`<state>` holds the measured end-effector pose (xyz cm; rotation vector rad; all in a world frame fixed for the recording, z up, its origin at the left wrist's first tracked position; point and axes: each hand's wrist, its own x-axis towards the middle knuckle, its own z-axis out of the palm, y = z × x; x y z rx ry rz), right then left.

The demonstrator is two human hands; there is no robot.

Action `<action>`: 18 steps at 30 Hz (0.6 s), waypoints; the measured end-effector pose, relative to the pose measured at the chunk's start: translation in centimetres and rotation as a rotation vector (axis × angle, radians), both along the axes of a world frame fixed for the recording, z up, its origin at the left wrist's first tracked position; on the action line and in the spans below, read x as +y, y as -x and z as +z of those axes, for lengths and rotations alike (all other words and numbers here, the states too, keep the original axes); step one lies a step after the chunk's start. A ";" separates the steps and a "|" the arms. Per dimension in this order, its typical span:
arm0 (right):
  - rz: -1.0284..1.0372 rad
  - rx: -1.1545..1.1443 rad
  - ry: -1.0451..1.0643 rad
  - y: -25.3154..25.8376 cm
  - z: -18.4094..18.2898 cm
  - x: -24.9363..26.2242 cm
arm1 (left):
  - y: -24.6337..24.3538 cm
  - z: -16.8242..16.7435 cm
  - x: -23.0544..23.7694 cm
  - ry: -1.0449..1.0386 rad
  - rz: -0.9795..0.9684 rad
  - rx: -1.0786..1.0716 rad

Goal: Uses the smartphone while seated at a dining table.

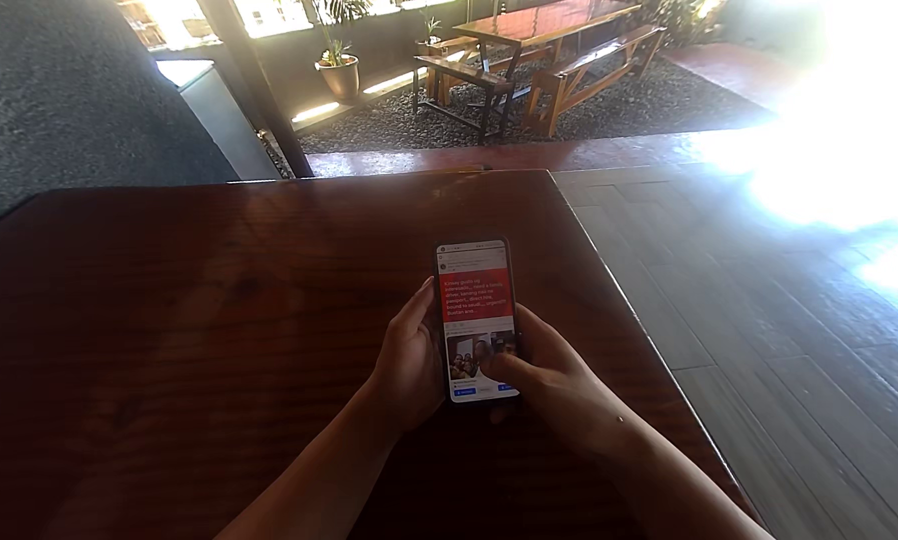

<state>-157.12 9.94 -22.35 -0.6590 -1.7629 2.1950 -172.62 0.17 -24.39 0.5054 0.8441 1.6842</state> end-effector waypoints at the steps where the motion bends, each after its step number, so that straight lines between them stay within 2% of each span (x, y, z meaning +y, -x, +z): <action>1: -0.001 -0.001 -0.002 0.0 0.0 0.0 | 0.0 0.0 0.0 -0.002 0.001 -0.001; 18: -0.015 -0.009 0.032 0.0 0.1 0.0 | 0.1 -0.1 0.0 -0.009 -0.002 0.009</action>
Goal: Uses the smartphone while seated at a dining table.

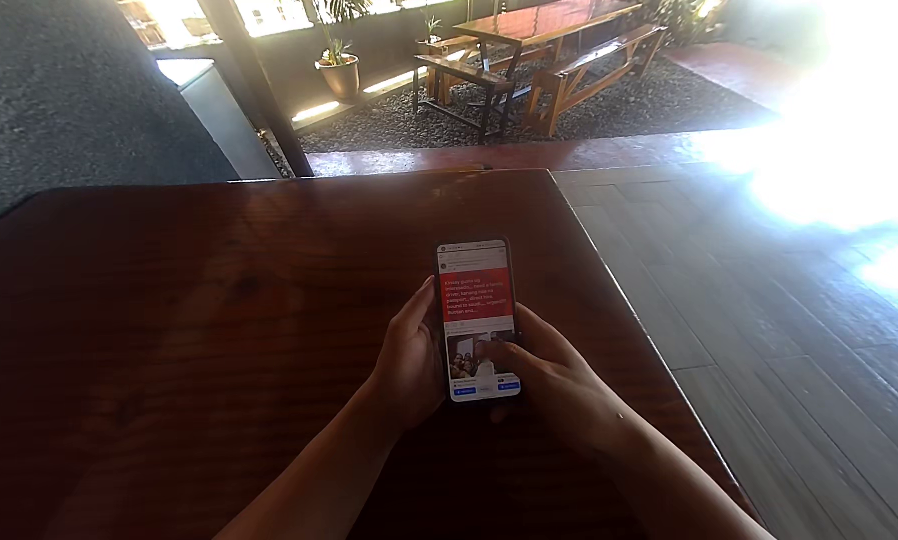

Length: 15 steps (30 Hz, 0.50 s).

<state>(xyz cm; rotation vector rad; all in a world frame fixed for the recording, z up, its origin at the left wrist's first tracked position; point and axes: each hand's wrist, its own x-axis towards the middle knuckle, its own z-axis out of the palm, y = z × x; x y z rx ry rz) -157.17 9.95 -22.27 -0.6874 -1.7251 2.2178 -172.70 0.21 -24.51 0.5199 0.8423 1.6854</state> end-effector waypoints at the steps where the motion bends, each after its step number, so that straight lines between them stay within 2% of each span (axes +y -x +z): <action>1: 0.001 0.004 -0.004 0.0 0.0 0.0 | 0.0 0.1 0.0 0.004 0.005 0.003; 15: 0.013 -0.011 -0.044 0.0 0.0 0.0 | -0.1 0.2 0.0 -0.008 -0.003 0.009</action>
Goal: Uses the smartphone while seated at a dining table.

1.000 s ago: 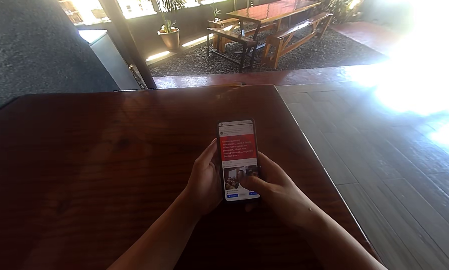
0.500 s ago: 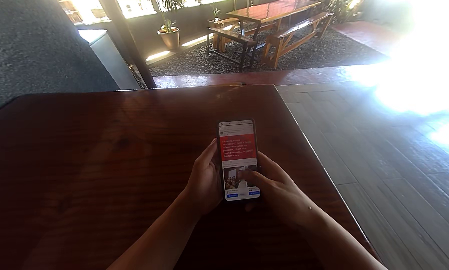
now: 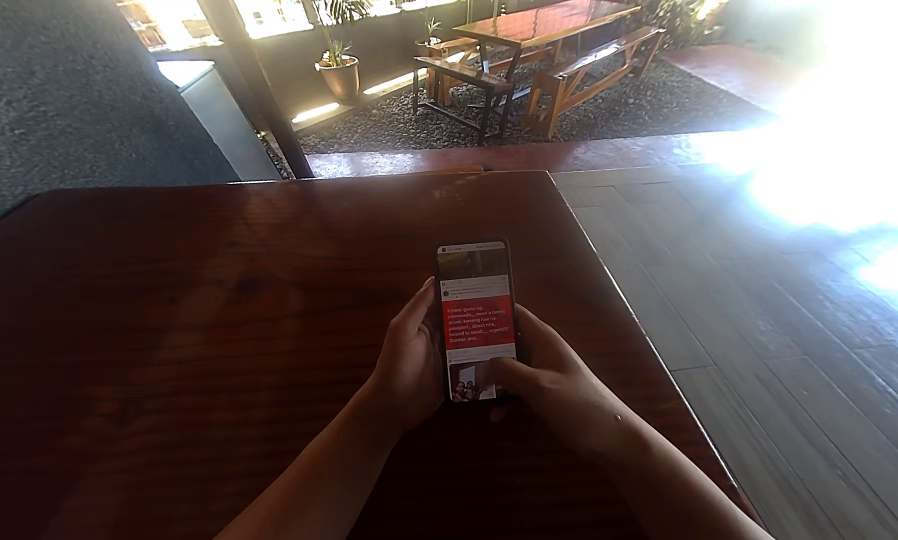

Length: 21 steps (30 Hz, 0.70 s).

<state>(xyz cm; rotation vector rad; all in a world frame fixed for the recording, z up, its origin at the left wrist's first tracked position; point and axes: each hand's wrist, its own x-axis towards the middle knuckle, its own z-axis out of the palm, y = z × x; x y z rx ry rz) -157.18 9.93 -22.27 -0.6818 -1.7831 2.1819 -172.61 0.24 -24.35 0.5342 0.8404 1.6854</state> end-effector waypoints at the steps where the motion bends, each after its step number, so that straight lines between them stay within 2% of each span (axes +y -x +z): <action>1: -0.003 0.002 0.004 0.0 0.0 0.0 | 0.0 0.0 0.0 -0.001 0.001 0.000; 21: -0.041 -0.008 -0.039 0.1 -0.3 -0.1 | 0.0 0.0 -0.1 0.002 -0.010 0.008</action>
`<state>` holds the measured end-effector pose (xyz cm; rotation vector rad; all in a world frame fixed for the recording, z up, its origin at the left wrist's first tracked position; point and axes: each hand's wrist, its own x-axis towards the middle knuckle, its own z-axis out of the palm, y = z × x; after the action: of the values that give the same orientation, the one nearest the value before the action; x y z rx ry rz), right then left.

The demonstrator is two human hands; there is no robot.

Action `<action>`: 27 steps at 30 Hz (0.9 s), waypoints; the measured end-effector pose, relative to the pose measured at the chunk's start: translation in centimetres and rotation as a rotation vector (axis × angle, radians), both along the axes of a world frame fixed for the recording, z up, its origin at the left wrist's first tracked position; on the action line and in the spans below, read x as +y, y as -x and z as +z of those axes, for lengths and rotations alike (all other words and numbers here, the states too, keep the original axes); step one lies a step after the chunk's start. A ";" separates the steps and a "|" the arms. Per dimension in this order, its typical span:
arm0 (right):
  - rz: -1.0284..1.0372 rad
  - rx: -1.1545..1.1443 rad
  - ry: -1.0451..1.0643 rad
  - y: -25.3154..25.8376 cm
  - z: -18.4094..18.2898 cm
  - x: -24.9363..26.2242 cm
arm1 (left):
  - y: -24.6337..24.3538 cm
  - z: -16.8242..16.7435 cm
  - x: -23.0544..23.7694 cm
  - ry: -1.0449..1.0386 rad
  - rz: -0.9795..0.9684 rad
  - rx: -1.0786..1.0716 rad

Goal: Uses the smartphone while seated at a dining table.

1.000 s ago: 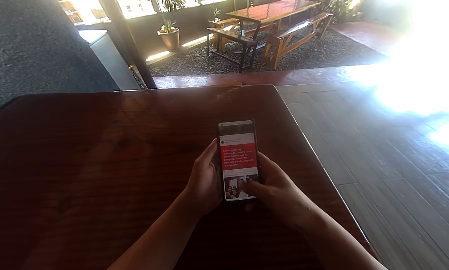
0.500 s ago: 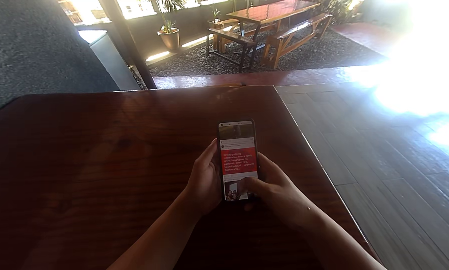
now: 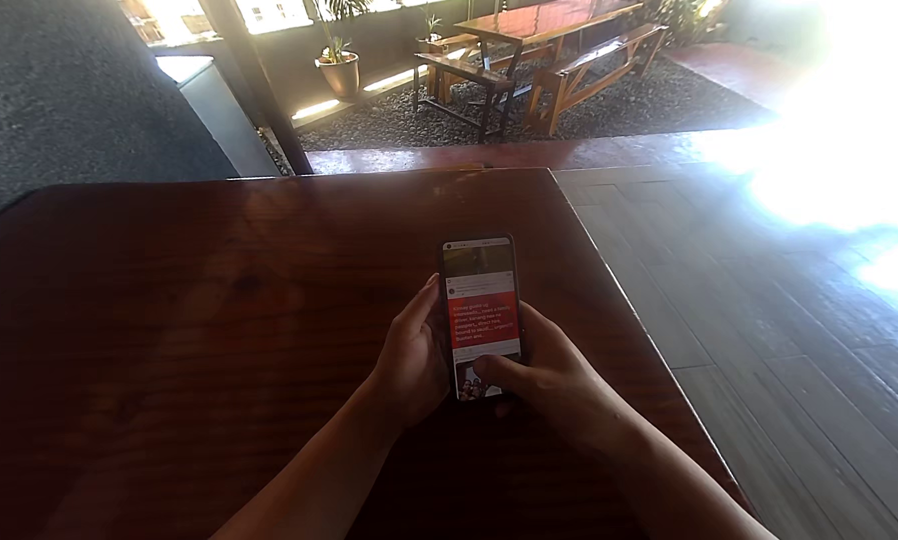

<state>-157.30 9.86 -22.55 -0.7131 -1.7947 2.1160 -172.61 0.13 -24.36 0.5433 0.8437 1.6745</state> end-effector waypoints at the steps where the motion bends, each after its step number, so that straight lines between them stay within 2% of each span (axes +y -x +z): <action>1: -0.001 0.000 -0.004 0.0 0.0 0.0 | 0.0 0.0 0.0 0.005 0.003 0.002; 18: 0.043 0.009 -0.001 -0.1 0.0 0.1 | 0.1 -0.1 0.0 -0.040 -0.020 -0.022; 27: 0.009 0.015 0.074 -0.1 0.2 0.0 | 0.0 0.1 0.0 0.000 0.002 -0.014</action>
<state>-157.23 9.90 -22.35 -0.7073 -1.7227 2.1979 -172.59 0.13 -24.22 0.5304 0.8339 1.6783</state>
